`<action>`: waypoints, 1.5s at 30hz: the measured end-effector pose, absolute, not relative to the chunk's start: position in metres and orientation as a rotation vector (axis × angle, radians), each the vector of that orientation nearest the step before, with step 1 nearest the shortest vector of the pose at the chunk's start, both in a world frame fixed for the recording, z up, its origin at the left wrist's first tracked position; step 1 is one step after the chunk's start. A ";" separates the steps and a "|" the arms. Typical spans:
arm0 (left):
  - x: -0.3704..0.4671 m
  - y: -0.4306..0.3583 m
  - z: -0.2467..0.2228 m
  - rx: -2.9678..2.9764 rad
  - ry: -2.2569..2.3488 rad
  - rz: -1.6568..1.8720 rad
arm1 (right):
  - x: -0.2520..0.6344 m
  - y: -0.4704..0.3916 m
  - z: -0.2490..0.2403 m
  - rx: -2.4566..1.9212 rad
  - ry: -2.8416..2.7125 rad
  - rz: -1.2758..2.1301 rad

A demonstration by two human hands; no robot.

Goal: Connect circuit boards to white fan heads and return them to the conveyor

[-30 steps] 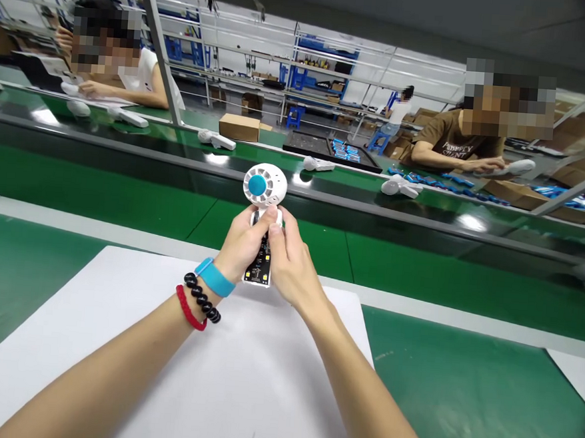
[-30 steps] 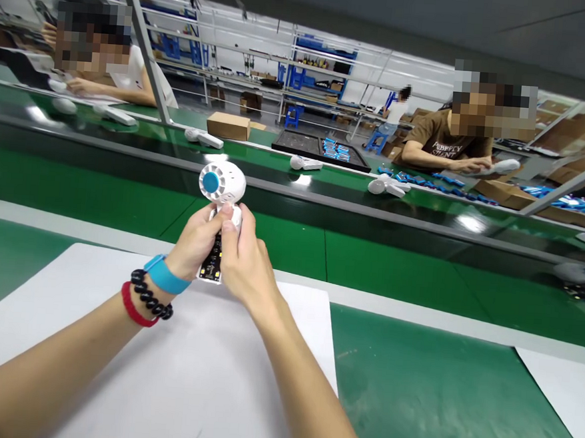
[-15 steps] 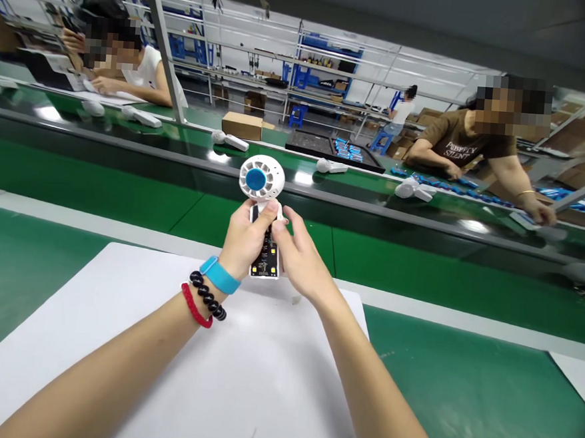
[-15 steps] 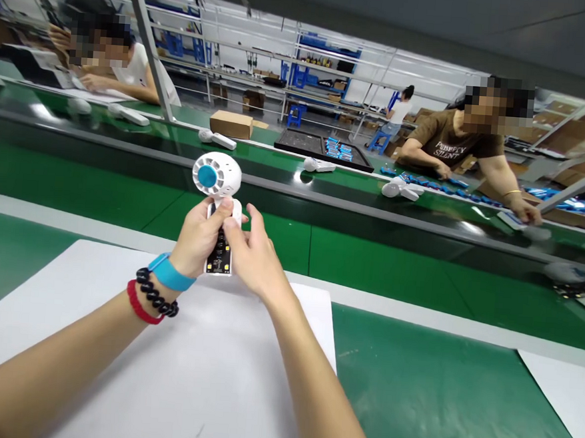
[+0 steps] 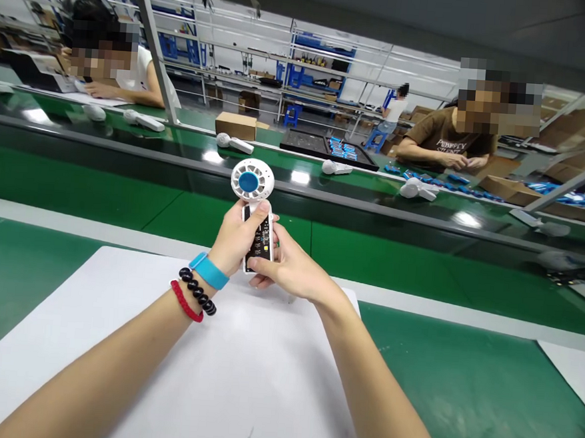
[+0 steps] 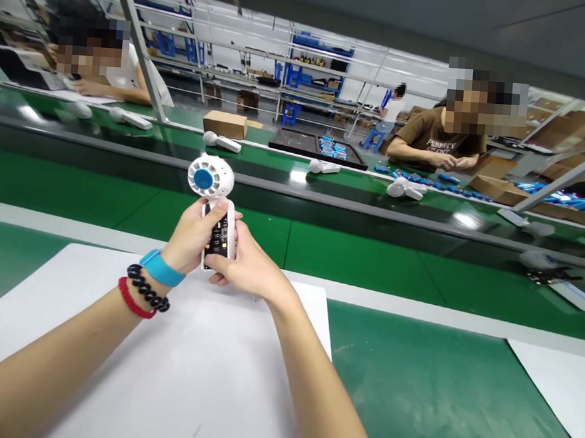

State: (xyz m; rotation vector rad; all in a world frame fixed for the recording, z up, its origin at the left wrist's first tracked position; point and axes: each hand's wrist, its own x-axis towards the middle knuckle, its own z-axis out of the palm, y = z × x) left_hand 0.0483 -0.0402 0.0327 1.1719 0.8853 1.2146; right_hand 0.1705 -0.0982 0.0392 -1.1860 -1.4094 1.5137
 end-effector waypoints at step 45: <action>0.053 -0.027 -0.041 1.918 1.094 0.801 | 0.158 -0.066 -0.050 -1.259 -1.075 0.750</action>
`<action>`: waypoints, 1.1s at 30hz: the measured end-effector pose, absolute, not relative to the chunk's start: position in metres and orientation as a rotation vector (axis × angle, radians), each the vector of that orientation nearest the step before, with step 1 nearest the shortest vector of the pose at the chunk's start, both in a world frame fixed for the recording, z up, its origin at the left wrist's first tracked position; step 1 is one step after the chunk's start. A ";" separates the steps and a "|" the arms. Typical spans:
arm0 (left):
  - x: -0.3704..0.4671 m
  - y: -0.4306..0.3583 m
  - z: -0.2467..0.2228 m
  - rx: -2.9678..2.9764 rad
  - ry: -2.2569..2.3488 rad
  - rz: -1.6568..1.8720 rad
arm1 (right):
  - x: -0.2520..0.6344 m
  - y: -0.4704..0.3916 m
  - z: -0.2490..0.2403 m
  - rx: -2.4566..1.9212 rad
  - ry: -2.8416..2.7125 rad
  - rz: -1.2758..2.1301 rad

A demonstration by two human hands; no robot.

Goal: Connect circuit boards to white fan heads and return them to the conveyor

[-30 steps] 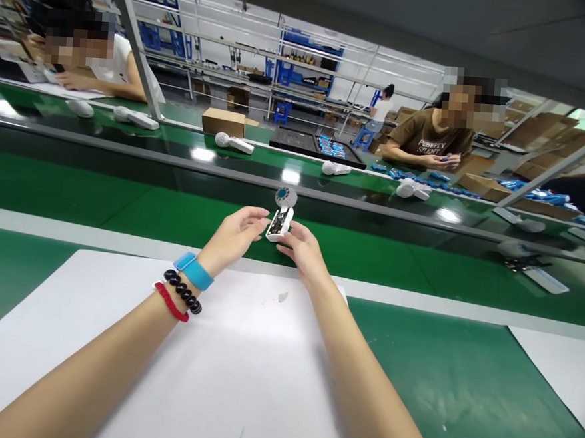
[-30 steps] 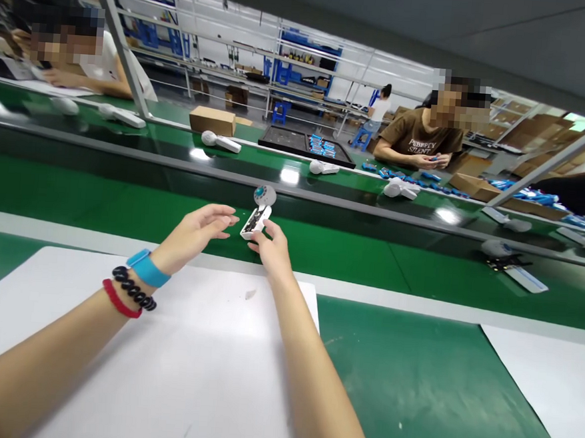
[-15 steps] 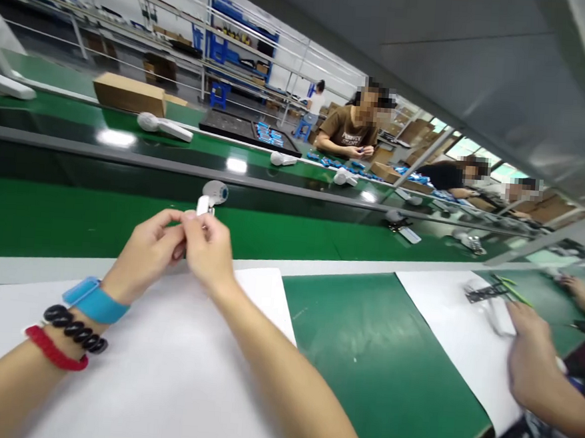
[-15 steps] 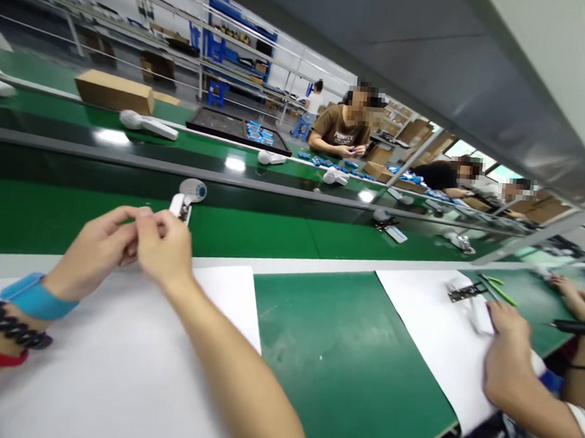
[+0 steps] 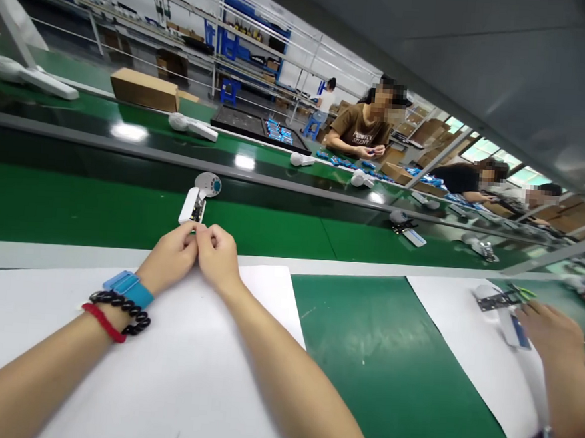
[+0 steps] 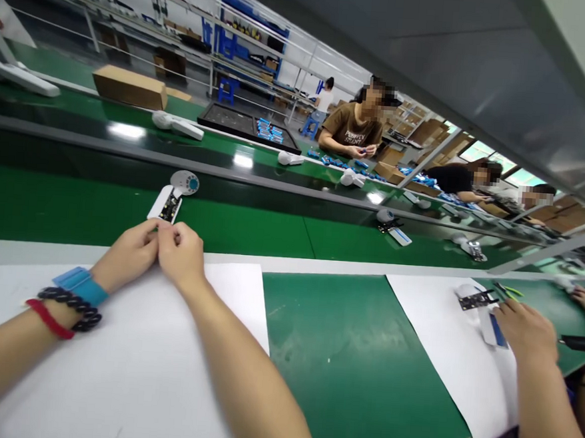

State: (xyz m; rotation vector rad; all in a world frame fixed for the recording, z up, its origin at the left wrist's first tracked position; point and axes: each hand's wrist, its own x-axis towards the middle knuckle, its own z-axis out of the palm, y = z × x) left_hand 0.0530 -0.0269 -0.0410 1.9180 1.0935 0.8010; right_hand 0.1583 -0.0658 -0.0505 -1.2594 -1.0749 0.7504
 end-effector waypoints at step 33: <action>0.053 -0.034 -0.040 1.844 1.037 0.834 | 0.159 -0.067 -0.052 -1.254 -1.023 0.853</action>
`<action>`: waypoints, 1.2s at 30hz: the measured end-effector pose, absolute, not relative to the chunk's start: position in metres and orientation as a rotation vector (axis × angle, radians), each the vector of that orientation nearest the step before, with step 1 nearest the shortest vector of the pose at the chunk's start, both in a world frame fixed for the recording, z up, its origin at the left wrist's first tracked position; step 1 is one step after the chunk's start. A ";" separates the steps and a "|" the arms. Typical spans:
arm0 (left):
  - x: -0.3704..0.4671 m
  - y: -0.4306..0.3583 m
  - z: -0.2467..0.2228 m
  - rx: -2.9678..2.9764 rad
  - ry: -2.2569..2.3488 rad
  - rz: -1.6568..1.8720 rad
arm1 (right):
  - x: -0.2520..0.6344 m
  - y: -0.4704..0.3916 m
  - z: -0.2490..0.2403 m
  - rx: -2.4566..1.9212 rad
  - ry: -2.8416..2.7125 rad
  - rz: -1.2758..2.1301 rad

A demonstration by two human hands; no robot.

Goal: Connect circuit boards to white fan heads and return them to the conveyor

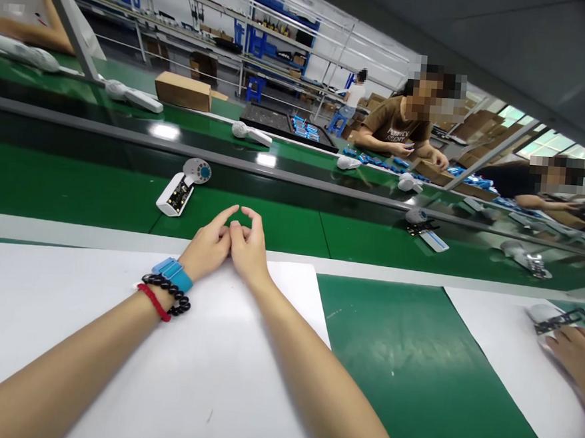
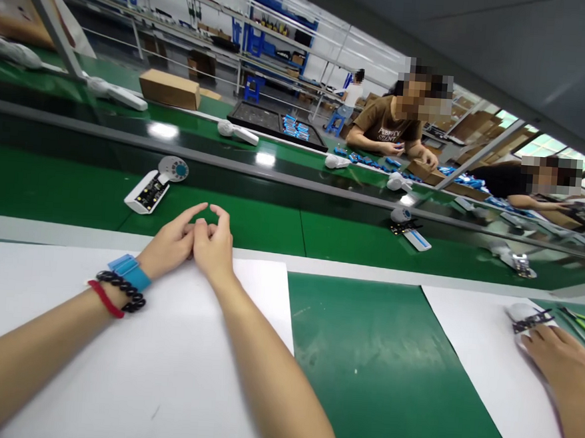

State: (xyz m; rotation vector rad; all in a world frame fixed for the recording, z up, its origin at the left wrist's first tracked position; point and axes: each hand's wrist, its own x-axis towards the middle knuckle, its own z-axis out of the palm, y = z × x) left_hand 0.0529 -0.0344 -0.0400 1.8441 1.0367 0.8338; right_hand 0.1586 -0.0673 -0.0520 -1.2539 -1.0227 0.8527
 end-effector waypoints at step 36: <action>0.053 -0.036 -0.040 1.830 1.008 0.834 | 0.159 -0.069 -0.052 -1.269 -1.043 0.853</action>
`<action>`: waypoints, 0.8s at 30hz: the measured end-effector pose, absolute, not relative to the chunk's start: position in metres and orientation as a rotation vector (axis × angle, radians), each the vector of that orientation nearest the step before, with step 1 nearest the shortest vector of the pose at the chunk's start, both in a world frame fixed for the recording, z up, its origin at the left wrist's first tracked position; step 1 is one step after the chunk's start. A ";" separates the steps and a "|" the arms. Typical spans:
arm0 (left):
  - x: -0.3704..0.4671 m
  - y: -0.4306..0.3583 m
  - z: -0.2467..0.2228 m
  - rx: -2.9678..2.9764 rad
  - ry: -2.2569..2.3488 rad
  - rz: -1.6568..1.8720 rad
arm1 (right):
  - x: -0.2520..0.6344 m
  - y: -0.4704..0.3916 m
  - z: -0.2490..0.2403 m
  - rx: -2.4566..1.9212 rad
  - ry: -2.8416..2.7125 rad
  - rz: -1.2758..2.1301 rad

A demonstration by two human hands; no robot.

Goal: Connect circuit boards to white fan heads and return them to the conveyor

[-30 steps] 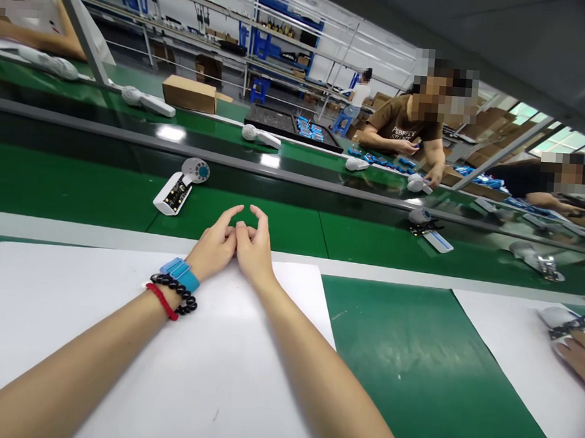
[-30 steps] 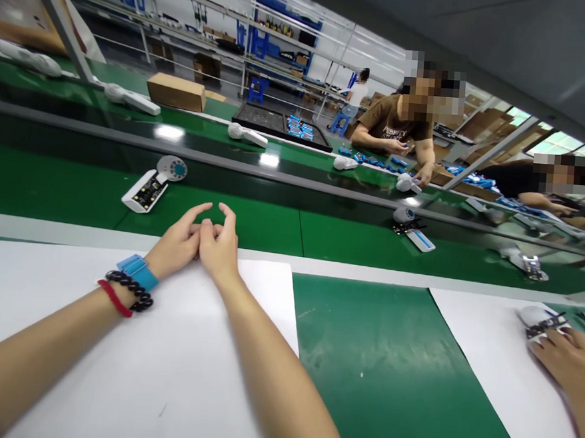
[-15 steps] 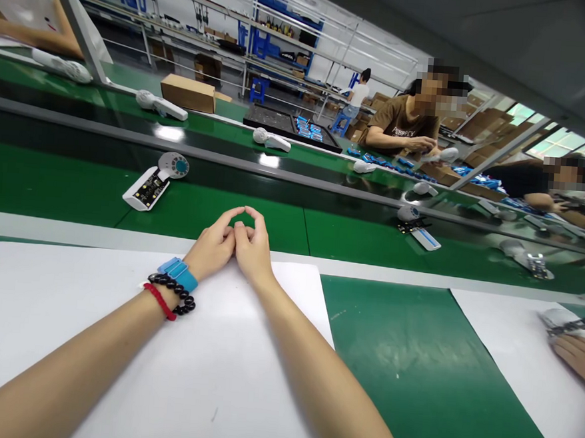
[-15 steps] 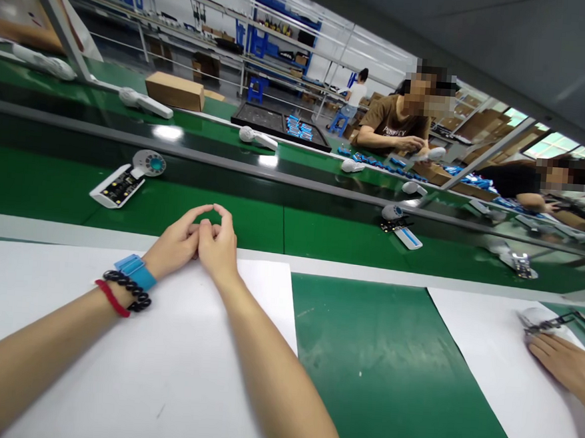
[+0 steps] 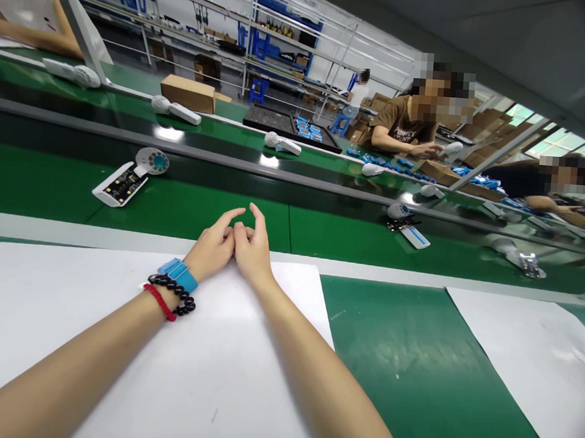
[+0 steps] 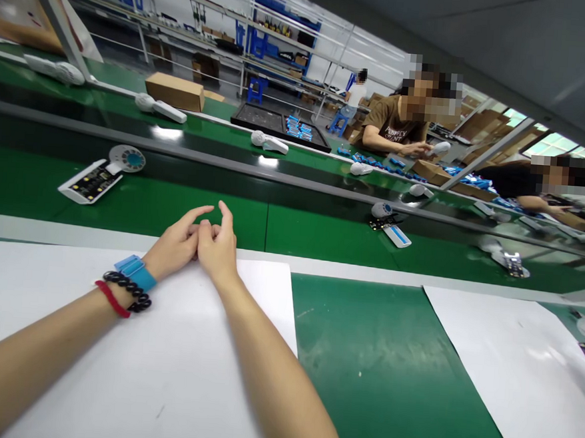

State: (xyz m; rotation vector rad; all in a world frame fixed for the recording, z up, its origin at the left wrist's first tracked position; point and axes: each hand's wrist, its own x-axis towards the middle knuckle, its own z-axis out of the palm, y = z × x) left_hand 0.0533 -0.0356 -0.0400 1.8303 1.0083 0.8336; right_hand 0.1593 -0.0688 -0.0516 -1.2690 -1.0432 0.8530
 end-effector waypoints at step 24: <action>0.059 -0.039 -0.028 1.482 0.954 0.854 | 0.163 -0.062 -0.060 -1.200 -1.081 0.814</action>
